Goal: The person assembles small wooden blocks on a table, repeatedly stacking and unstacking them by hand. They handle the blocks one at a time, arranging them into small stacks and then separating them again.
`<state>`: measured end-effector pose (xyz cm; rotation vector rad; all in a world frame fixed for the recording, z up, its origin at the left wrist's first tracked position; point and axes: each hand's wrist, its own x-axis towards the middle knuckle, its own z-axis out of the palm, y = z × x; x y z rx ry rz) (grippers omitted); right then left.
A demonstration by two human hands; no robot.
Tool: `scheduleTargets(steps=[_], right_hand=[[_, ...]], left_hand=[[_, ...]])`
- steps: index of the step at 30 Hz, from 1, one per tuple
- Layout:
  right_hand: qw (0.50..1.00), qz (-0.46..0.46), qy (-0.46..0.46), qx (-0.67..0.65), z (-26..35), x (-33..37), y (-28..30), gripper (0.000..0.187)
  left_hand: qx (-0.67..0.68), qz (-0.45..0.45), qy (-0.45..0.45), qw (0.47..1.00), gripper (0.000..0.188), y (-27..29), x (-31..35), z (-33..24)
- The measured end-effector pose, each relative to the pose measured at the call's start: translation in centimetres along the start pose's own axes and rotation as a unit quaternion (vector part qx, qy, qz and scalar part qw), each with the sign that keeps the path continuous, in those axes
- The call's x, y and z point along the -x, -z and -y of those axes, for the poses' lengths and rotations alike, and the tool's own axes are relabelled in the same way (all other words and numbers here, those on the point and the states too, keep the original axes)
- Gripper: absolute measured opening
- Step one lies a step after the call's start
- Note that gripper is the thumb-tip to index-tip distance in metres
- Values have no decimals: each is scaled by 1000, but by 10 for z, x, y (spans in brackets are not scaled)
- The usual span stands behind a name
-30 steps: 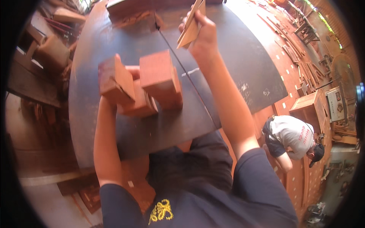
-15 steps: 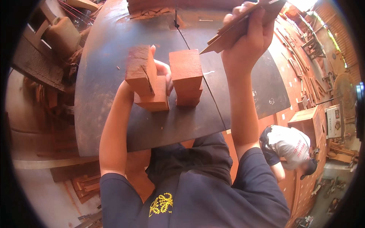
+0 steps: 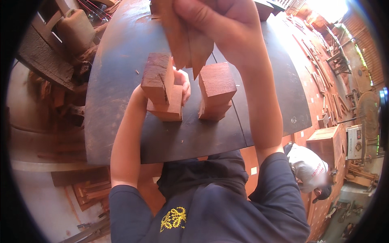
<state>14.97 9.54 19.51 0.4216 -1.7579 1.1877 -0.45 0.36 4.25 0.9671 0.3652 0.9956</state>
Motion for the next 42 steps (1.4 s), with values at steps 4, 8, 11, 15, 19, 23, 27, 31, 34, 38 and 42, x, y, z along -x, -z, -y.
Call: scheduleTargets(steps=[4, 8, 11, 15, 19, 23, 27, 31, 34, 38, 42], right_hand=[[999, 31, -44, 3, -7, 6, 4, 48], [994, 47, -98, -27, -6, 6, 17, 49], [992, 21, -108, -56, -1, 8, 10, 46], [996, -62, -39, 40, -5, 2, 20, 35], [910, -60, -134, 387, 19, 6, 64, 24], [741, 90, -363, 559, -5, 42, 122, 22], [617, 109, -491, 605, -53, 80, 175, 32], [552, 95, -571, 600, -84, 104, 178, 53], [589, 62, -528, 609, -81, 98, 171, 61], [865, 44, -413, 283, -27, 80, 107, 79], [939, 170, -299, 3, 10, 117, 73, 91]], left_hand=[[-56, -8, 25, 998, 77, 6, 5, 0], [9, -44, 13, 999, 76, -7, 1, -3], [-3, -12, -1, 1000, 66, -2, 1, -5], [-48, -24, -2, 999, 84, 12, -1, -2], [-23, 0, -20, 1000, 62, 22, -8, -2], [-30, -55, -34, 997, 65, 24, 3, -2], [-81, -78, -108, 988, 66, 19, -2, -1], [-79, -180, -177, 964, 65, 18, 4, 0], [-179, -290, -153, 928, 82, 13, 0, -4], [-121, -279, -206, 930, 63, 13, 15, -3], [-116, -284, -228, 924, 79, 9, 8, -3]])
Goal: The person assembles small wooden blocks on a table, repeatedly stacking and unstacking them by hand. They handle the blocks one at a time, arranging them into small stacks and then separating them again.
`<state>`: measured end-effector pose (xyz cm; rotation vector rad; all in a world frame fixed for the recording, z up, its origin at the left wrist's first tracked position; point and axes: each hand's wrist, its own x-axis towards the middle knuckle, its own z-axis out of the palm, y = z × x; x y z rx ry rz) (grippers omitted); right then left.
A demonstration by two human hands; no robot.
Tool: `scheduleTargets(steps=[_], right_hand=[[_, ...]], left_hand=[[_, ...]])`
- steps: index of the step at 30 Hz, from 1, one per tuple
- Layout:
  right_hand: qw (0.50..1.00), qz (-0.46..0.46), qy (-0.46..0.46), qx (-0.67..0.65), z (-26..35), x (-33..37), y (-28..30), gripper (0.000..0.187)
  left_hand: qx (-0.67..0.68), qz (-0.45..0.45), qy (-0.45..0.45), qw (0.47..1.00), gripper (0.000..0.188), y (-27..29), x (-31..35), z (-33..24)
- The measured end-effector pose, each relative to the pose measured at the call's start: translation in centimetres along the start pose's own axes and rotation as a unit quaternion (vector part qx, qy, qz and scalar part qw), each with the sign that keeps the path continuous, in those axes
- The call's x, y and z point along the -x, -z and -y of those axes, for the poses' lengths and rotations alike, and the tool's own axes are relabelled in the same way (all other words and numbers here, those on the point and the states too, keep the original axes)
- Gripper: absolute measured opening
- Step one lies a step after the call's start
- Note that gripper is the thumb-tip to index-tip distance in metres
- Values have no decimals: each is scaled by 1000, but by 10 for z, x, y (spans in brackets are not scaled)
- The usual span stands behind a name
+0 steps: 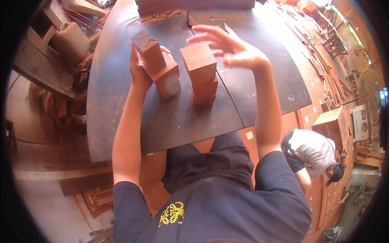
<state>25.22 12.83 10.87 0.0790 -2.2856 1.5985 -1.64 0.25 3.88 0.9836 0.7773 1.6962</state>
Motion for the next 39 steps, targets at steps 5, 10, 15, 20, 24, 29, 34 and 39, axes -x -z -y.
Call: scheduleTargets(steps=[5, 10, 15, 20, 24, 29, 34, 39], right_hand=[[994, 97, -45, 34, -9, 3, -13, 103], [995, 66, -1, 77, -4, 3, -18, 105], [991, 22, -74, 111, 6, 3, -19, 96], [994, -41, -79, 68, 7, 6, -13, 88], [978, -163, -48, 122, -10, 7, -3, 70], [940, -276, -76, 188, -42, 1, 5, 79], [965, -182, -141, 123, -48, 2, 2, 75], [973, -150, -128, 117, -51, 3, 0, 78]], left_hand=[[-51, 83, -48, 994, 91, -3, 0, -2], [-110, 46, -64, 991, 89, -20, 7, -9], [-161, -22, -85, 983, 91, -7, 5, 1], [-98, 9, -79, 992, 86, -1, 2, 3], [-32, 105, -54, 992, 85, 2, -5, 6], [-30, 113, -34, 993, 90, 3, -6, 6], [-10, 126, -30, 991, 89, 3, -5, 6], [-26, 122, -49, 991, 89, 1, -5, 7]])
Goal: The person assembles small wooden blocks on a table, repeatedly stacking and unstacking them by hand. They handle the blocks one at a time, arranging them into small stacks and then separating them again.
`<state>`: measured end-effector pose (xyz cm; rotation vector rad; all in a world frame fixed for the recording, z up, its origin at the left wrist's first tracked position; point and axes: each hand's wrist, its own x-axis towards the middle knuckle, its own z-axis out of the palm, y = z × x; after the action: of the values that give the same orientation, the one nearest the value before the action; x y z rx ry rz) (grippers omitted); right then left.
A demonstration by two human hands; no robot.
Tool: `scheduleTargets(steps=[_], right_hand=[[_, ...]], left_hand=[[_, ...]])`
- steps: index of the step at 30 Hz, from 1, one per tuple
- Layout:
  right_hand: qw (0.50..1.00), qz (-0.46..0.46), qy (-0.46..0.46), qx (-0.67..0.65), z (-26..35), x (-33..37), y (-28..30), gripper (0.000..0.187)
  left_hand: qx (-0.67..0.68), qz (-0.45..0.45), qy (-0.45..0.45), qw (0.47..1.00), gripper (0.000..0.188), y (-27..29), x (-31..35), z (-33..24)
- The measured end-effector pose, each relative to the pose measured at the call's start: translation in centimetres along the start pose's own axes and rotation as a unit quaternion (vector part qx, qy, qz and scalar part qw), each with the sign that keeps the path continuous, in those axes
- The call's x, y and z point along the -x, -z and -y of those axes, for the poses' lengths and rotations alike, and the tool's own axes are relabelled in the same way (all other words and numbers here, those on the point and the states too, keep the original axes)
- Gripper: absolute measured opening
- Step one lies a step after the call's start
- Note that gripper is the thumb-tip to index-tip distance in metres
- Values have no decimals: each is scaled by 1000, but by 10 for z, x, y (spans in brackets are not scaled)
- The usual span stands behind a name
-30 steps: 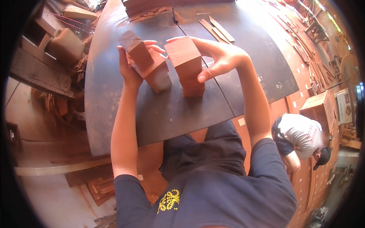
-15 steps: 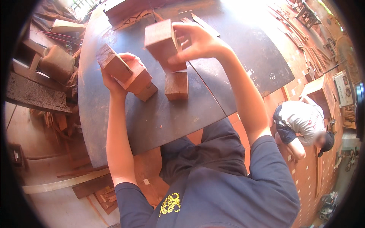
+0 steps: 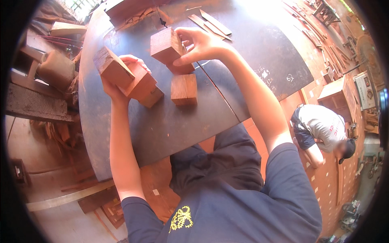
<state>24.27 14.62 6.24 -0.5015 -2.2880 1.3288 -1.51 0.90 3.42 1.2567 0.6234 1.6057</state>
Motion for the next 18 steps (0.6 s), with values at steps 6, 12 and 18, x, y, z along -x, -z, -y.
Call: scheduleTargets(steps=[6, 12, 18], right_hand=[[995, 13, 11, -99, -2, 1, -4, 60], [977, -99, 81, -172, -9, -4, 9, 71], [977, -204, 25, -65, -29, -5, 14, 78]], left_hand=[[-3, 2, 8, 1000, 90, 3, 0, 1], [-1, -40, 15, 999, 83, 10, 1, 0], [-104, -272, -65, 954, 63, 19, -6, -12]])
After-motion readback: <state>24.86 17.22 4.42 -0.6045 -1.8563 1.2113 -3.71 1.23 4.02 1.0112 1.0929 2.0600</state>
